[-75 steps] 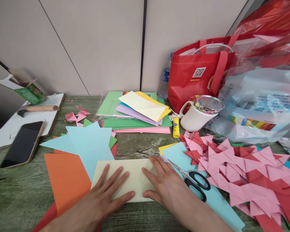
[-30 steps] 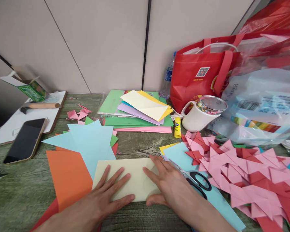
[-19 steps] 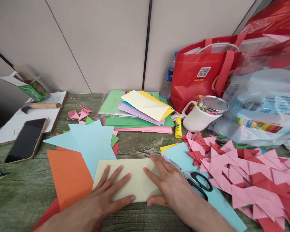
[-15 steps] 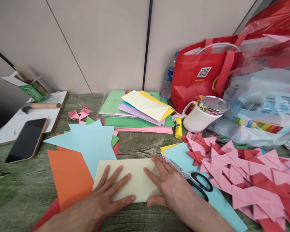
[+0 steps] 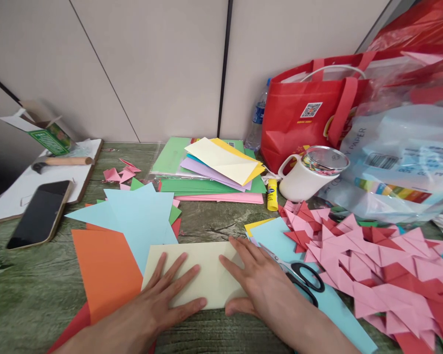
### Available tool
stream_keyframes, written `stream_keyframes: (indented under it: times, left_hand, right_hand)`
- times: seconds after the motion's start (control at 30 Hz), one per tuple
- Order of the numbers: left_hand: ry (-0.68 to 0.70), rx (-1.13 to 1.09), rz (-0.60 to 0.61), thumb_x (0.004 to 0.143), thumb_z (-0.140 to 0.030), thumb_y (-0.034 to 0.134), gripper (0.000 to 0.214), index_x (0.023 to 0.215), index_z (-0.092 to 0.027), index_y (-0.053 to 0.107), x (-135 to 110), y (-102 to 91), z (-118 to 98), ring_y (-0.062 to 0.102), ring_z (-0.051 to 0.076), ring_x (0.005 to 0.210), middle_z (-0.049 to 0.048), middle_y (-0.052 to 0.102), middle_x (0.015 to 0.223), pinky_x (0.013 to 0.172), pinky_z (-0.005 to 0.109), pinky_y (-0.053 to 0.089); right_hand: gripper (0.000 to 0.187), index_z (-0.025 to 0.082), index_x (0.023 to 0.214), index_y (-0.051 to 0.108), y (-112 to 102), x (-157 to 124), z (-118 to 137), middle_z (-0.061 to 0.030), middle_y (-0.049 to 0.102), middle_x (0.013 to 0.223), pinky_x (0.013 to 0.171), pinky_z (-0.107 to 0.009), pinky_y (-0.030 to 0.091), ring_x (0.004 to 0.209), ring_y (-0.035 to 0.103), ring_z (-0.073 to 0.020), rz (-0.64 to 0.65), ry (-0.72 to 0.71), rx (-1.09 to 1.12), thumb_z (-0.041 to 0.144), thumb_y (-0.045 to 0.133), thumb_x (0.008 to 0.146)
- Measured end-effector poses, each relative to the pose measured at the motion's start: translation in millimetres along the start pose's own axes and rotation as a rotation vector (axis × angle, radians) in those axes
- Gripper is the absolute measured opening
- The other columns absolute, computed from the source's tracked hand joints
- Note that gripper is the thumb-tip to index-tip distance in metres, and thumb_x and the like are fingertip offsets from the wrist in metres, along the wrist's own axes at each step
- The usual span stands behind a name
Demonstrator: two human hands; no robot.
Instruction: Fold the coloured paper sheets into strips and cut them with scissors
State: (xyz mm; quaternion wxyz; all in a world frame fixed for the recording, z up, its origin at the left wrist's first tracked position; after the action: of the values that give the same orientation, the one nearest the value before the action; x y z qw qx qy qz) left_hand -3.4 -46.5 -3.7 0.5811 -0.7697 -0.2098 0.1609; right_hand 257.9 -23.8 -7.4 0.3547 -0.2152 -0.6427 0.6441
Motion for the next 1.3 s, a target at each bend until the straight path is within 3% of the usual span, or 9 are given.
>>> stream_keyframes:
  times: [0.1,0.3,0.47,0.83,1.03,1.3]
  left_hand:
    - [0.006,0.013,-0.021,0.067,0.003,0.051,0.095,0.147,-0.032,0.014,0.0,3.0,1.6,0.005,0.042,0.138,0.0107,0.008,0.154,0.098,0.072,0.019]
    - [0.012,0.033,-0.019,0.068,0.001,0.051,0.092,0.147,-0.031,0.014,-2.3,8.6,2.8,0.004,0.042,0.138,0.0099,0.003,0.155,0.099,0.072,0.017]
    - [0.024,0.023,-0.052,0.069,-0.002,0.052,0.091,0.147,-0.030,0.015,-1.1,11.2,3.6,0.003,0.043,0.138,0.0103,0.004,0.155,0.098,0.074,0.015]
    - [0.025,0.049,-0.049,0.069,-0.012,0.060,0.091,0.147,-0.029,0.016,-1.0,13.3,4.7,0.007,0.046,0.137,0.0118,0.005,0.155,0.096,0.074,0.018]
    - [0.029,0.122,-0.059,0.068,-0.008,0.057,0.092,0.147,-0.029,0.016,-0.2,12.7,3.6,0.011,0.047,0.136,0.0140,0.012,0.154,0.096,0.073,0.022]
    - [0.023,0.114,-0.014,0.061,-0.010,0.062,0.101,0.148,-0.030,0.014,-1.7,16.5,3.9,0.009,0.048,0.135,0.0140,0.008,0.154,0.096,0.074,0.019]
  right_hand:
    - [0.074,0.023,0.123,0.057,-2.9,0.5,0.6,-0.0198,0.049,0.134,0.089,-0.054,0.049,0.122,0.047,-0.0369,0.010,0.010,0.002,0.053,0.077,0.059]
    - [0.065,0.013,0.126,0.053,-4.6,-6.0,12.4,-0.0235,0.047,0.135,0.091,-0.048,0.050,0.125,0.044,-0.0362,0.030,-0.041,-0.076,0.034,0.076,0.068]
    - [0.064,0.016,0.134,0.044,1.0,-13.9,23.0,-0.0213,0.036,0.144,0.095,-0.045,0.048,0.131,0.036,-0.0333,0.041,-0.016,-0.091,0.025,0.068,0.076]
    - [0.069,0.015,0.135,0.044,-6.4,-10.4,21.8,-0.0230,0.037,0.143,0.094,-0.042,0.049,0.130,0.036,-0.0354,0.054,-0.032,-0.128,0.034,0.071,0.075]
    - [0.081,0.008,0.130,0.048,-5.6,-8.1,21.2,-0.0296,0.043,0.135,0.092,-0.042,0.050,0.127,0.040,-0.0382,0.035,-0.059,-0.193,0.046,0.076,0.065]
    - [0.099,0.007,0.136,0.040,6.0,-11.8,30.2,-0.0300,0.032,0.142,0.096,-0.045,0.046,0.135,0.020,-0.0402,0.025,-0.042,-0.129,0.050,0.080,0.056]
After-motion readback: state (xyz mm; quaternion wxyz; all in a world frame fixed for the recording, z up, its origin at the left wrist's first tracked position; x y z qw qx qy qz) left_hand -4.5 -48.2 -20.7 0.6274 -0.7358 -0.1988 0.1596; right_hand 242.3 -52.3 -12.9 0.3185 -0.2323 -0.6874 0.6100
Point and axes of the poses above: each hand's wrist, its own x-axis towards the middle knuckle, its own y-axis out of the palm, z = x × y, the point moved 1 cm from there along x, towards the middle knuckle
